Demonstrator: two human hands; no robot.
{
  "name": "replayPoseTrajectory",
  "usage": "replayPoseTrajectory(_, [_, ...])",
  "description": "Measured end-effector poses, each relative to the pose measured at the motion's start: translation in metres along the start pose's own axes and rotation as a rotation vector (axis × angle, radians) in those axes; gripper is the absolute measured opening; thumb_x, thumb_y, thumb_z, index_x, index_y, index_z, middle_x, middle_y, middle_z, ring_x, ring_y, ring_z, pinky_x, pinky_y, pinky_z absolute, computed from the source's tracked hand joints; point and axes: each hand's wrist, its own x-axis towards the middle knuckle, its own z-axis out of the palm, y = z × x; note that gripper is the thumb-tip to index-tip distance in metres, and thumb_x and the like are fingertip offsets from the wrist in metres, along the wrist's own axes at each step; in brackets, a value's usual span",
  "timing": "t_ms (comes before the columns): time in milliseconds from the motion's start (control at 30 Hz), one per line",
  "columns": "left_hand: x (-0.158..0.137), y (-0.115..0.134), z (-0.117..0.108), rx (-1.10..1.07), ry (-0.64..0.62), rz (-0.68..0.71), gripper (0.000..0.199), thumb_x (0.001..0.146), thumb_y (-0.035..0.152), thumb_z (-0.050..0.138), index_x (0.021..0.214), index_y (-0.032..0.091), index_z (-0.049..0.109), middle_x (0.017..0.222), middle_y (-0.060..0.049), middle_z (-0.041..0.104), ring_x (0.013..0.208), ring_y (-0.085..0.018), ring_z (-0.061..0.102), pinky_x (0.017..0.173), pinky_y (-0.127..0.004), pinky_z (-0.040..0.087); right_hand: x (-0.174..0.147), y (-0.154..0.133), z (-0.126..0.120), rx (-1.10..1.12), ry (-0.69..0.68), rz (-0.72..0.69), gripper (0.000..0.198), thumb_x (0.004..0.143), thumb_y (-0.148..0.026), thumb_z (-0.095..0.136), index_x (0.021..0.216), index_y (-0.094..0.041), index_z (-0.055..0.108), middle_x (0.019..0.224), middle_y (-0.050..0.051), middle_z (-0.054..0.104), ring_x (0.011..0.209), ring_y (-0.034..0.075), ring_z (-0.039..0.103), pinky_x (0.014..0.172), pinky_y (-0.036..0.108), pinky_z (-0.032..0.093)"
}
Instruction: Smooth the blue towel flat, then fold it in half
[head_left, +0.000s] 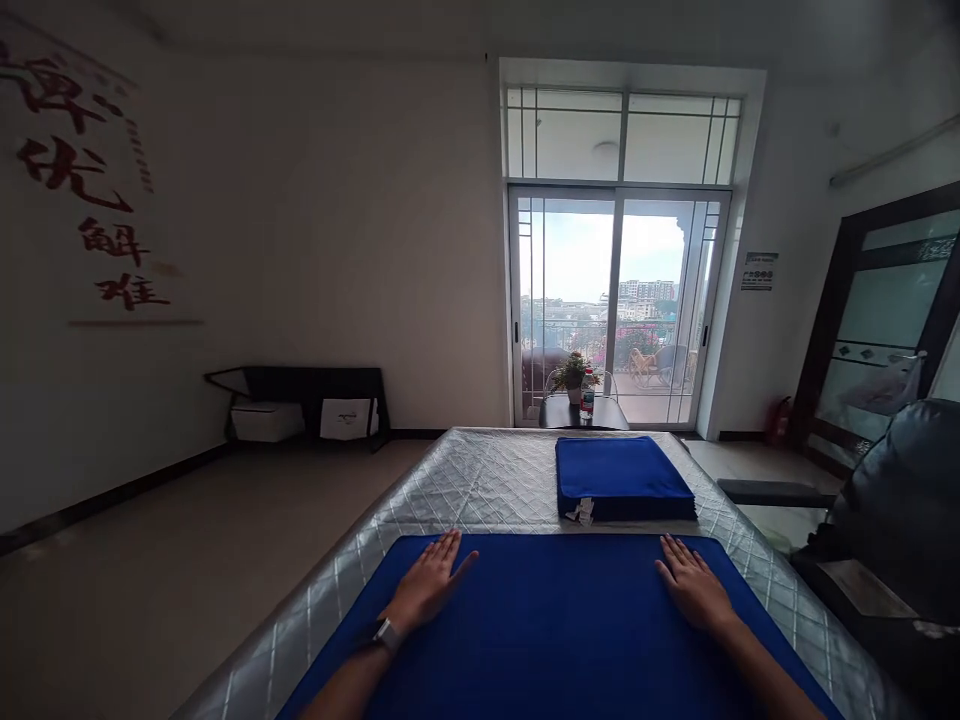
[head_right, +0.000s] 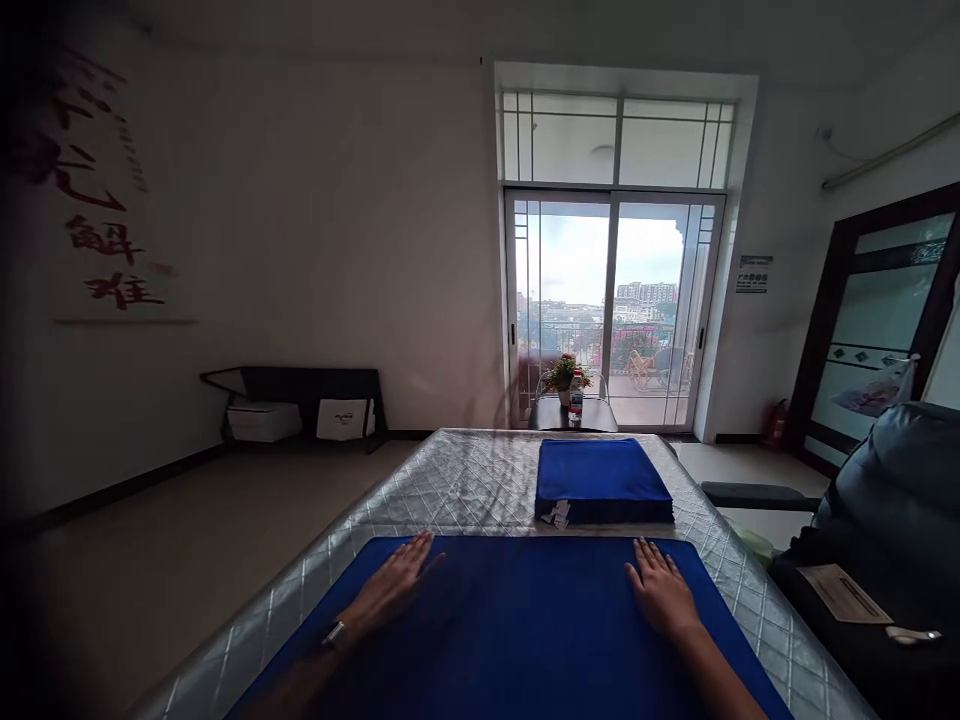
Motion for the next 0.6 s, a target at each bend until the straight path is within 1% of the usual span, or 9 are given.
replayPoseTrajectory(67, [-0.008,-0.032,-0.010,0.048,-0.124,-0.148,0.080,0.099,0.065,0.018,0.149,0.006,0.039,0.156,-0.015,0.034,0.146,-0.028,0.032,0.118,-0.044,0.029,0.004,0.047,0.007,-0.036,0.038,0.065,0.070,0.094,-0.049,0.021,0.154,-0.013,0.032,0.162,0.006,0.027,0.150,0.021,0.020,0.122,0.043,0.015])
replayPoseTrajectory(100, [-0.011,-0.043,-0.014,0.071,-0.188,-0.221,0.082,0.098,0.064,0.018,0.152,0.004,0.034,0.159,-0.015,0.027,0.148,-0.027,0.026,0.119,-0.044,0.026,0.005,0.067,0.011,-0.036,0.062,0.111,0.070,0.094,-0.048,0.021,0.154,-0.013,0.031,0.162,0.006,0.027,0.150,0.021,0.020,0.122,0.043,0.016])
replayPoseTrajectory(133, [-0.013,-0.052,-0.016,0.087,-0.219,-0.273,0.083,0.098,0.064,0.019,0.153,0.002,0.029,0.161,-0.015,0.023,0.149,-0.027,0.022,0.120,-0.044,0.024,0.007,0.082,0.016,-0.032,0.079,0.144,0.071,0.093,-0.047,0.020,0.154,-0.013,0.031,0.162,0.006,0.027,0.149,0.020,0.021,0.121,0.041,0.017])
replayPoseTrajectory(200, [-0.015,-0.062,-0.019,0.101,-0.229,-0.328,0.084,0.098,0.063,0.021,0.154,0.001,0.024,0.162,-0.015,0.018,0.150,-0.027,0.018,0.121,-0.043,0.021,0.010,0.100,0.024,-0.019,0.100,0.183,0.072,0.093,-0.048,0.019,0.155,-0.012,0.029,0.161,0.008,0.030,0.149,0.020,0.024,0.121,0.039,0.019])
replayPoseTrajectory(267, [-0.016,-0.064,-0.018,0.093,-0.214,-0.325,0.086,0.097,0.063,0.022,0.154,0.000,0.022,0.162,-0.016,0.017,0.150,-0.027,0.017,0.121,-0.044,0.020,0.011,0.105,0.030,-0.026,0.105,0.184,0.074,0.093,-0.049,0.019,0.155,-0.010,0.028,0.160,0.009,0.031,0.148,0.020,0.026,0.121,0.038,0.019])
replayPoseTrajectory(367, [-0.015,-0.065,-0.014,0.073,-0.192,-0.303,0.088,0.094,0.064,0.023,0.154,0.000,0.026,0.161,-0.018,0.019,0.150,-0.029,0.020,0.120,-0.046,0.021,0.013,0.101,0.032,-0.056,0.120,0.190,0.075,0.093,-0.049,0.016,0.154,-0.008,0.028,0.161,0.009,0.030,0.149,0.020,0.024,0.122,0.038,0.018])
replayPoseTrajectory(600, [-0.013,-0.077,0.001,0.090,-0.125,-0.278,0.087,0.092,0.065,0.027,0.151,0.001,0.035,0.159,-0.020,0.027,0.148,-0.032,0.025,0.118,-0.049,0.026,0.014,0.102,0.030,-0.045,0.120,0.181,0.073,0.093,-0.049,0.018,0.154,-0.011,0.030,0.158,0.009,0.037,0.147,0.020,0.028,0.121,0.038,0.020])
